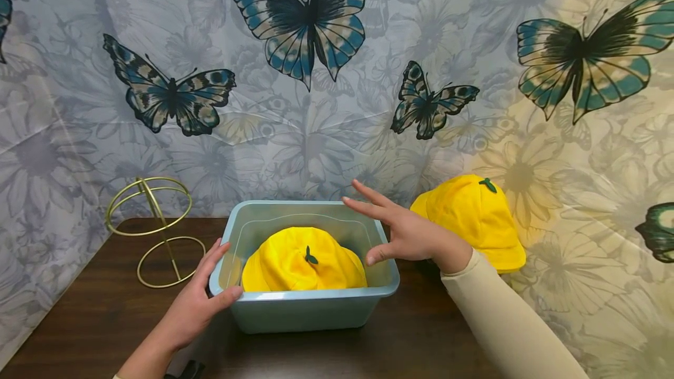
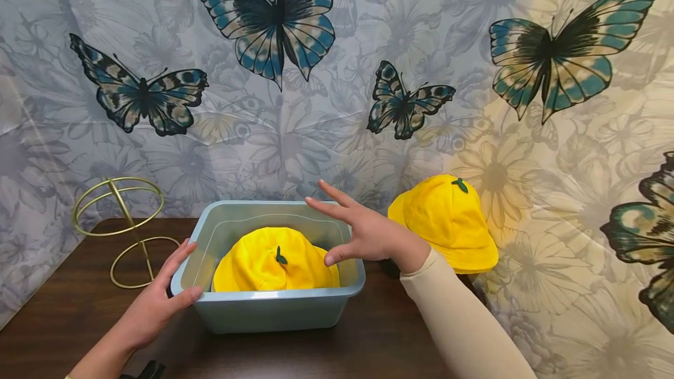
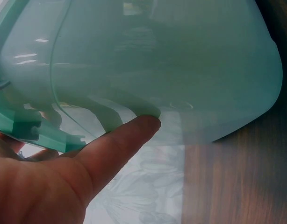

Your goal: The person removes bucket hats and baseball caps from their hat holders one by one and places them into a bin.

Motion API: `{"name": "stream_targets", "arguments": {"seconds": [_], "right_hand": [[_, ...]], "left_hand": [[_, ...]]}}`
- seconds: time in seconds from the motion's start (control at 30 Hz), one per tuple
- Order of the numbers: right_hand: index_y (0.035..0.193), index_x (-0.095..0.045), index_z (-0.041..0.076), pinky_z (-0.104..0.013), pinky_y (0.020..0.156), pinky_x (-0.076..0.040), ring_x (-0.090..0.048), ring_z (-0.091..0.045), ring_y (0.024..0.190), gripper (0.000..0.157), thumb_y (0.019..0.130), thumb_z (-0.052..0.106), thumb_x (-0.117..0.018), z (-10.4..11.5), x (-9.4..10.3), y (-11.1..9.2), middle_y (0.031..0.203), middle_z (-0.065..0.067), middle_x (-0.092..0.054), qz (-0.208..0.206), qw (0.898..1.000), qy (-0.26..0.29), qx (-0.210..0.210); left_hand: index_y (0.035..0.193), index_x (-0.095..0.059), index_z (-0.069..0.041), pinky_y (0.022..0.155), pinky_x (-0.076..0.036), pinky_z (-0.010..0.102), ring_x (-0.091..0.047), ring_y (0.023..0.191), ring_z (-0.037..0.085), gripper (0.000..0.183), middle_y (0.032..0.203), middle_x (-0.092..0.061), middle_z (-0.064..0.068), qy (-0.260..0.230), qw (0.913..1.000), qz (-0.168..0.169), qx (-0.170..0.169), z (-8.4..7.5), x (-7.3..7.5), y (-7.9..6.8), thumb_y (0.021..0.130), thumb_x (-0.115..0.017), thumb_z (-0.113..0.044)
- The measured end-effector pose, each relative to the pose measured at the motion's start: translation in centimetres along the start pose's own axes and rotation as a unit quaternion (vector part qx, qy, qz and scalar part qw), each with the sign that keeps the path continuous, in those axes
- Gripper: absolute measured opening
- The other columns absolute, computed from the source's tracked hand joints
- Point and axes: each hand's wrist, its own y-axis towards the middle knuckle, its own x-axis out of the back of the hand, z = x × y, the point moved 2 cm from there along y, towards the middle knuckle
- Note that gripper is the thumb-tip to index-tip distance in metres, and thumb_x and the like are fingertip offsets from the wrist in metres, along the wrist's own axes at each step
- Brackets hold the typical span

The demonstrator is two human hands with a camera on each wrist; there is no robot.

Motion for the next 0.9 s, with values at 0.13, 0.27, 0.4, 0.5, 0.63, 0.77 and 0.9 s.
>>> {"name": "stream_targets", "arguments": {"seconds": [0.13, 0.27, 0.4, 0.5, 0.63, 0.77, 0.9], "right_hand": [[0.159, -0.028, 0.025, -0.064, 0.105, -0.031, -0.015, -0.033, 0.148, 0.095, 0.081, 0.039, -0.079, -0.6, 0.4, -2.3, 0.166, 0.003, -0.003, -0.082, 0.995, 0.032, -0.035], [0.158, -0.032, 0.024, -0.058, 0.101, -0.038, -0.025, -0.033, 0.145, 0.091, 0.082, 0.016, -0.082, -1.3, 0.9, -5.0, 0.165, 0.003, -0.014, -0.174, 0.978, 0.075, -0.086], [0.157, -0.034, 0.024, -0.038, 0.095, -0.046, -0.035, -0.036, 0.141, 0.088, 0.084, 0.008, -0.08, -2.1, 1.6, -8.2, 0.162, -0.003, -0.025, -0.26, 0.949, 0.099, -0.148], [0.158, -0.032, 0.025, -0.022, 0.088, -0.048, -0.039, -0.037, 0.137, 0.084, 0.088, 0.011, -0.077, -2.6, 2.3, -10.7, 0.161, -0.009, -0.026, -0.309, 0.923, 0.097, -0.207], [0.158, -0.032, 0.024, -0.01, 0.08, -0.046, -0.045, -0.031, 0.134, 0.077, 0.093, 0.021, -0.074, -3.5, 3.5, -14.1, 0.161, -0.006, -0.027, -0.354, 0.888, 0.059, -0.286], [0.158, -0.031, 0.024, -0.007, 0.075, -0.044, -0.044, -0.032, 0.135, 0.076, 0.093, 0.033, -0.071, -4.4, 4.7, -16.7, 0.163, -0.003, -0.023, -0.371, 0.859, 0.029, -0.352], [0.158, -0.028, 0.027, -0.011, 0.071, -0.049, -0.039, -0.044, 0.134, 0.08, 0.092, 0.041, -0.071, -5.3, 5.3, -18.3, 0.164, -0.013, -0.015, -0.362, 0.842, 0.006, -0.4]], "left_hand": [[0.159, -0.021, -0.013, 0.098, -0.02, 0.078, -0.006, 0.144, 0.052, 0.08, 0.165, 0.0, 0.012, 0.0, 1.0, 0.003, 0.003, 0.0, 0.0, -0.1, 0.095, -0.067, -0.025], [0.159, -0.02, -0.012, 0.098, -0.022, 0.077, -0.005, 0.144, 0.052, 0.08, 0.165, 0.001, 0.012, -0.005, 1.0, 0.006, 0.006, 0.0, 0.0, 0.0, 0.095, -0.066, -0.025], [0.159, -0.02, -0.013, 0.098, -0.021, 0.077, -0.005, 0.144, 0.052, 0.08, 0.165, 0.001, 0.011, -0.004, 0.9999, 0.006, 0.01, 0.0, -0.1, -0.1, 0.095, -0.066, -0.027], [0.159, -0.02, -0.013, 0.098, -0.021, 0.078, -0.005, 0.144, 0.051, 0.08, 0.166, 0.001, 0.011, -0.002, 0.9999, 0.007, 0.014, 0.0, -0.1, -0.1, 0.095, -0.066, -0.027], [0.159, -0.021, -0.013, 0.098, -0.02, 0.078, -0.005, 0.144, 0.051, 0.08, 0.166, 0.0, 0.011, 0.002, 0.9999, 0.005, 0.016, 0.0, -0.1, -0.1, 0.095, -0.066, -0.028], [0.159, -0.021, -0.013, 0.098, -0.019, 0.079, -0.006, 0.144, 0.051, 0.081, 0.165, 0.0, 0.012, 0.003, 0.9999, 0.002, 0.015, -0.1, -0.1, -0.1, 0.095, -0.067, -0.028], [0.159, -0.021, -0.012, 0.098, -0.02, 0.078, -0.007, 0.144, 0.052, 0.081, 0.165, 0.0, 0.012, -0.001, 0.9999, 0.001, 0.012, 0.0, -0.1, 0.0, 0.094, -0.067, -0.027]]}}
